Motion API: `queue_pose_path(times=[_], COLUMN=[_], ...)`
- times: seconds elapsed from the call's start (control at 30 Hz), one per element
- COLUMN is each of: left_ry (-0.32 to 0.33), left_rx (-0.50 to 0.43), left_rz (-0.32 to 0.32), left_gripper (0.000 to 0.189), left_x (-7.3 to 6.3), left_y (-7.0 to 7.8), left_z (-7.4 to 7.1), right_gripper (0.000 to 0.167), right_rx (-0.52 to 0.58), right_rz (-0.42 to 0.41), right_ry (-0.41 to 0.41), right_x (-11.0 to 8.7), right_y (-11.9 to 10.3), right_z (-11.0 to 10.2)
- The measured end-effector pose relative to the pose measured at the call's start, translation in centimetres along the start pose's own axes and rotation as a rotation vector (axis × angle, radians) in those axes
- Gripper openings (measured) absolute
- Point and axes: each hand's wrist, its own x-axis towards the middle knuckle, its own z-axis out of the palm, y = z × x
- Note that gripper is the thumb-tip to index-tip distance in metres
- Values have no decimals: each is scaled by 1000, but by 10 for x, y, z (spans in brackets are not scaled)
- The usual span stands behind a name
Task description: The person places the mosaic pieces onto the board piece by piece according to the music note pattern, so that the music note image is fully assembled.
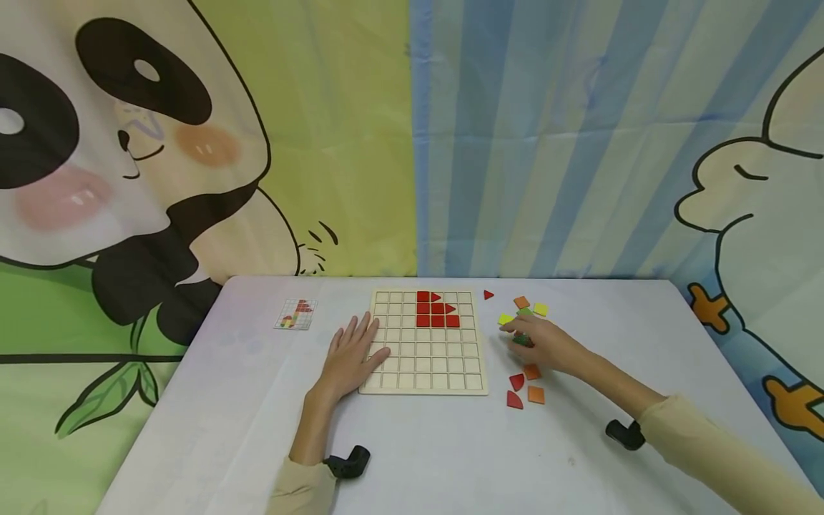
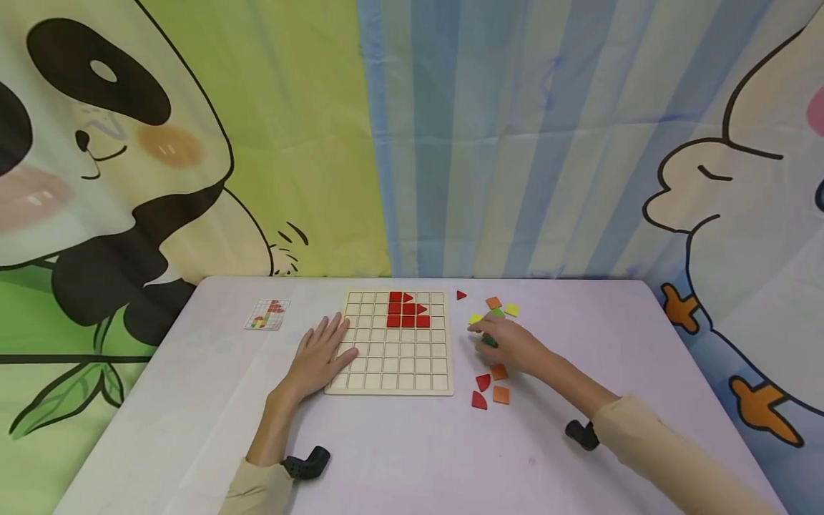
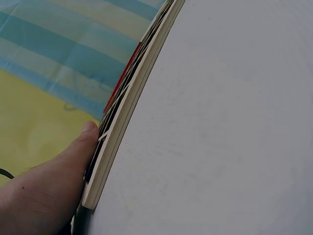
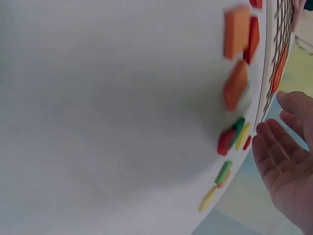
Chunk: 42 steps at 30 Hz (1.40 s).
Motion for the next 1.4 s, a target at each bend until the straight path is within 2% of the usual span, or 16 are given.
queue_pose_path(times=[0.1, 0.23, 0.4, 0.53, 0.67, 0.8, 0.93, 1.07, 1.17, 1.23, 1.4], left_ry=[5, 14, 11, 1, 3, 5, 12, 19, 22, 23, 20], left_rx=[5, 13, 4, 10, 10, 14, 14, 11, 14, 17, 18], left_rz=[3, 3, 3, -8, -4, -4, -4, 1, 1, 6, 9], left_gripper=[78, 78, 78, 78, 78, 78, 78, 77, 77, 77, 78], left_x=[1, 1, 0, -2, -3, -2, -2, -2, -2, -1, -1], left_y=[-1, -1, -2, -2, -2, -3, -3, -3, -2, -1, -1], left_z=[1, 2, 2, 1, -1, -1, -2, -2, -1, 0, 0], right_gripper=[30, 30, 29, 28, 28, 31, 37, 43, 44, 39, 27], right_rx=[25, 19, 19, 62, 96, 84, 38, 8, -37, -76, -98], right_rz=[-6, -72, -84, -88, -73, -39, 45, 171, 242, 264, 259], right_ry=[7, 37, 59, 62, 73, 100, 154, 181, 149, 108, 48], right_x=[-20, -36, -42, -37, -20, 7, 44, 79, 98, 106, 112], right_y=[-5, -8, -11, -17, -27, -30, -19, -4, 5, 11, 18], right_z=[8, 17, 22, 23, 22, 18, 17, 12, 9, 8, 10])
